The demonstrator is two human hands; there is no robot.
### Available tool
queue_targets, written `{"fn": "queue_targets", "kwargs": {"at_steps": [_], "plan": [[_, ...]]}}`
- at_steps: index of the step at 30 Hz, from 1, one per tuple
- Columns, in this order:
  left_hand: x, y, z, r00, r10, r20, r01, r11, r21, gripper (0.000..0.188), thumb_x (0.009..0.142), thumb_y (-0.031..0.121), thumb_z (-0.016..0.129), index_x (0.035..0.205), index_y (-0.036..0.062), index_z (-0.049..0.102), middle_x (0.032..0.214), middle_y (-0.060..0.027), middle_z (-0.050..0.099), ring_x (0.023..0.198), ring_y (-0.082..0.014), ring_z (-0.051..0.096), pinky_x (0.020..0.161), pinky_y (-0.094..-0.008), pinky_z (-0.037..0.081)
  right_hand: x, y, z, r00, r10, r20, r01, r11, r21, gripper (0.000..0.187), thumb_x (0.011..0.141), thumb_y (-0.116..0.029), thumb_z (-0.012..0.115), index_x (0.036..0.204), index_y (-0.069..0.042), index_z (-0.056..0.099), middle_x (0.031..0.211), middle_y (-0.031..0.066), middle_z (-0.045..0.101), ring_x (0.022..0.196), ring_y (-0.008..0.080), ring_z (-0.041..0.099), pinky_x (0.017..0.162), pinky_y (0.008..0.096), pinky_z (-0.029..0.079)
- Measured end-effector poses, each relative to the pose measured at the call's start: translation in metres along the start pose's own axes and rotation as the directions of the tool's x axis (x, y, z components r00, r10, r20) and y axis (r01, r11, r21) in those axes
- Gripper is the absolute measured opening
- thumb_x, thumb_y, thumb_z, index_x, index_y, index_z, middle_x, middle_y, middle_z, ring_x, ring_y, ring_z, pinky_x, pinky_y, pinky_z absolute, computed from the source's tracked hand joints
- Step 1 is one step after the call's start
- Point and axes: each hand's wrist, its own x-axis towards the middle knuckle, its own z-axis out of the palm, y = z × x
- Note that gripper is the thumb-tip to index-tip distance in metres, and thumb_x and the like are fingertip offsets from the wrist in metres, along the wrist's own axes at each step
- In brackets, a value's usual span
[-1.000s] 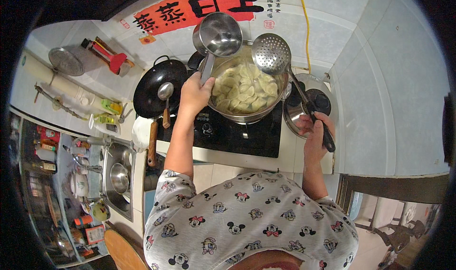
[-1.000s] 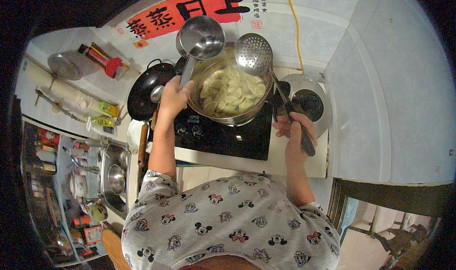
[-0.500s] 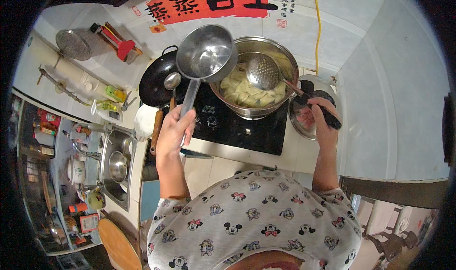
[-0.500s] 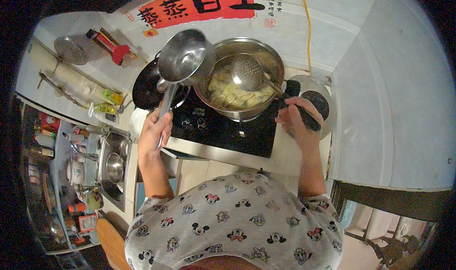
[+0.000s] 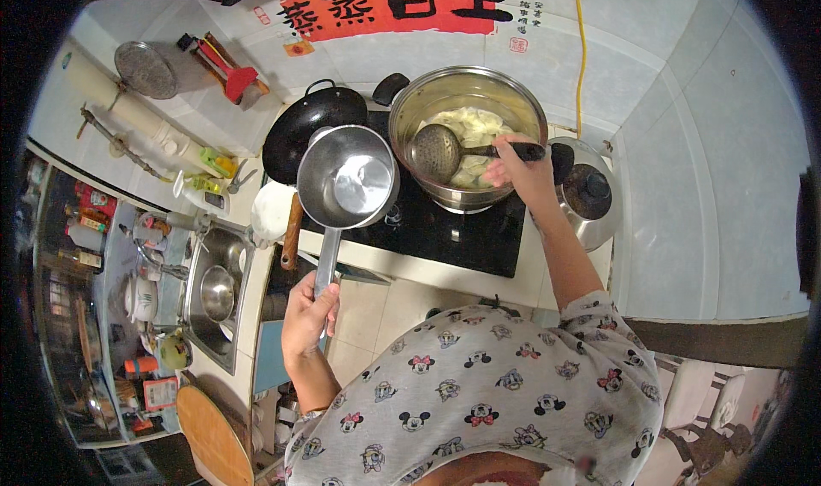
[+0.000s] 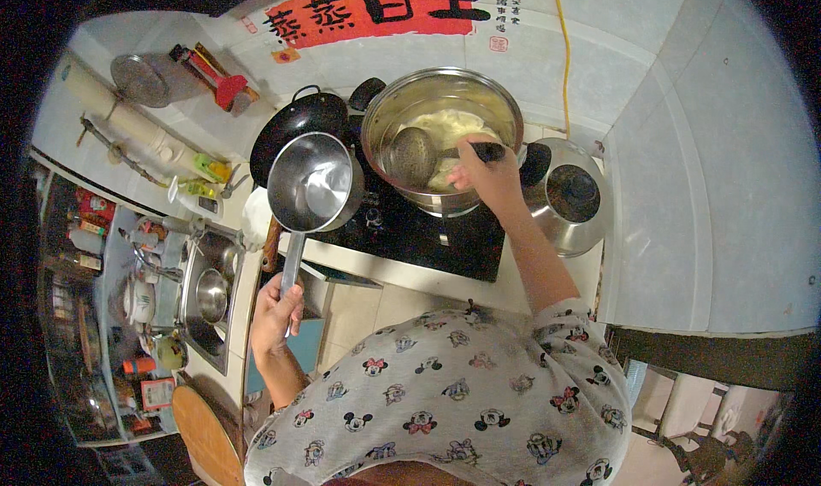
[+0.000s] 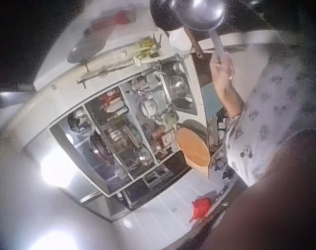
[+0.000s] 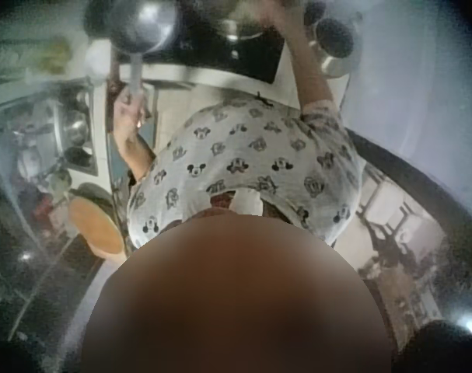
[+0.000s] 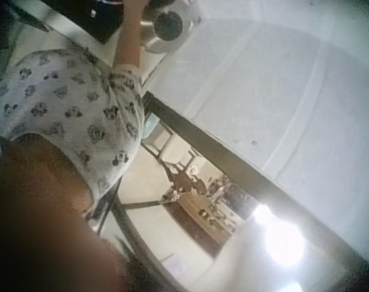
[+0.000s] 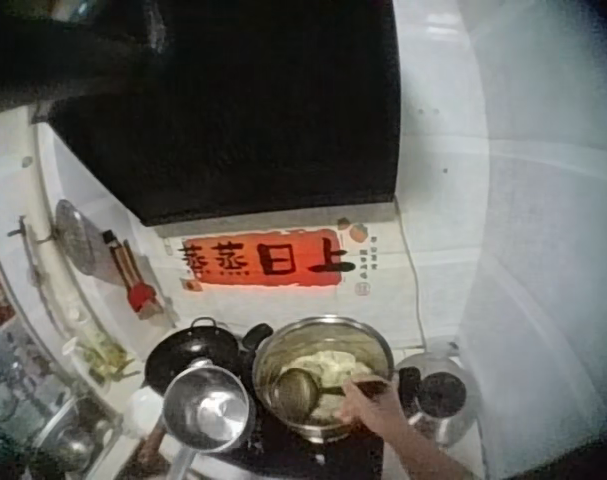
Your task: The person boils dumplings in a pot on an induction cooktop, repeatedly stirring them with a slotted spoon and adding cold water from a small saucepan to control the boil. The person briefly washes hands at the sink and returns to continue stirring the dumplings until the end of the clip.
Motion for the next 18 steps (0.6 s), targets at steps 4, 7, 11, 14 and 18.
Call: {"fn": "queue_targets", "kwargs": {"at_steps": [4,7,11,14,18], "plan": [[-0.007,-0.009,0.003,1.000,-0.011,0.024,0.012,1.000,-0.027,0.020,0.087,0.020,0.061,0.085,0.0024,0.052,0.053,0.0011,0.046,0.039,-0.0045,0.038,0.033,-0.0184,0.032,0.014,0.007,0.003,0.999,-0.046,-0.028,0.044,0.996,-0.071,0.028,0.087,-0.021,0.060,0.100,0.003,0.058,0.069,0.0127,0.063,0.057,0.0180,0.065,0.047,0.0240,0.051],[-0.008,-0.013,0.005,1.000,-0.020,0.017,0.020,1.000,-0.022,0.019,0.087,0.019,0.061,0.084,0.0020,0.052,0.053,0.0011,0.047,0.038,-0.0045,0.038,0.033,-0.0187,0.033,0.016,0.007,0.002,0.992,-0.097,-0.075,0.089,0.990,-0.106,0.026,0.087,-0.020,0.060,0.100,0.003,0.059,0.067,0.0115,0.062,0.055,0.0170,0.064,0.046,0.0240,0.050],[-0.008,-0.015,0.007,1.000,-0.017,0.021,0.018,0.999,-0.037,0.018,0.087,0.018,0.060,0.084,0.0019,0.053,0.052,0.0010,0.047,0.038,-0.0046,0.039,0.033,-0.0188,0.033,0.008,-0.001,-0.004,0.982,-0.144,-0.123,0.120,0.975,-0.187,0.018,0.085,-0.015,0.062,0.096,0.000,0.061,0.069,0.0069,0.062,0.055,0.0139,0.063,0.046,0.0234,0.050],[-0.005,-0.013,0.008,0.999,-0.024,0.034,0.025,0.999,-0.039,0.017,0.088,0.017,0.060,0.084,0.0020,0.053,0.052,0.0010,0.047,0.038,-0.0046,0.039,0.033,-0.0187,0.033,-0.005,-0.014,-0.014,0.979,-0.186,-0.087,0.155,0.946,-0.283,0.015,0.084,-0.012,0.062,0.096,-0.002,0.062,0.072,0.0046,0.061,0.055,0.0123,0.062,0.047,0.0230,0.049],[-0.001,-0.013,0.007,0.999,-0.005,0.053,0.007,1.000,-0.028,0.017,0.088,0.017,0.059,0.084,0.0019,0.052,0.053,0.0010,0.047,0.037,-0.0046,0.039,0.033,-0.0185,0.033,-0.035,-0.040,-0.018,0.980,-0.198,0.006,0.184,0.895,-0.406,0.015,0.083,-0.007,0.061,0.097,0.000,0.060,0.074,0.0070,0.063,0.059,0.0150,0.062,0.055,0.0249,0.050]]}}
